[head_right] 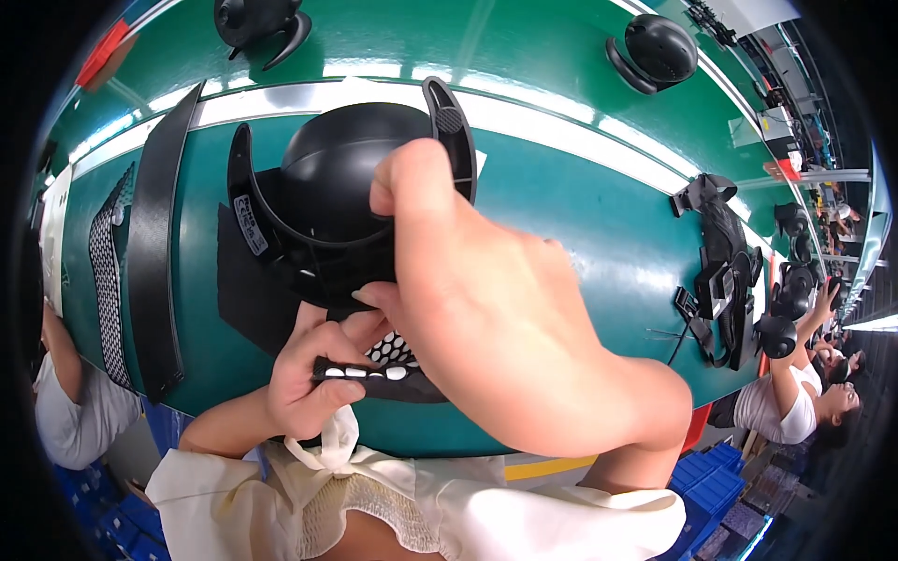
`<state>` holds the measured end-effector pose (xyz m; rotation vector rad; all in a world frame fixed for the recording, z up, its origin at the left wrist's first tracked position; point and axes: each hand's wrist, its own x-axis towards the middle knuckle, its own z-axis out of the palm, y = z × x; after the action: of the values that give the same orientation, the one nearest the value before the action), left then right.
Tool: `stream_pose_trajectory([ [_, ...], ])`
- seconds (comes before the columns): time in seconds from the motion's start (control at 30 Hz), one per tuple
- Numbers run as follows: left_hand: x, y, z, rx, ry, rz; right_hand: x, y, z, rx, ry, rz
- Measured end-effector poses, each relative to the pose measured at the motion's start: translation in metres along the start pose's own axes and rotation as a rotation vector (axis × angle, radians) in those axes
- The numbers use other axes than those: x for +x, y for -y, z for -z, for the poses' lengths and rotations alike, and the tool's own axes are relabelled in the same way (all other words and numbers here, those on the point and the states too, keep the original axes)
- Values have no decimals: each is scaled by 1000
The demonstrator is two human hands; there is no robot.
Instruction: Assemble internal padding and components into a spherical plastic housing on an assembly line.
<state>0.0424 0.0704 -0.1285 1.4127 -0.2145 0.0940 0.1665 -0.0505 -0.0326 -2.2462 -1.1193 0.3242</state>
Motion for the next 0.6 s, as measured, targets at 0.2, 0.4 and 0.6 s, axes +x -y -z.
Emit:
stream_pose_trajectory([
  [0.2,5,-18,10,214,86,124,-2,-16,1,470,-3,49],
  [0.4,1,-7,1,-201,-67,105,-12,-44,13,355,-250,141],
  [0.6,-2,-5,2,-149,-142,81,-8,-48,1,555,-208,120],
])
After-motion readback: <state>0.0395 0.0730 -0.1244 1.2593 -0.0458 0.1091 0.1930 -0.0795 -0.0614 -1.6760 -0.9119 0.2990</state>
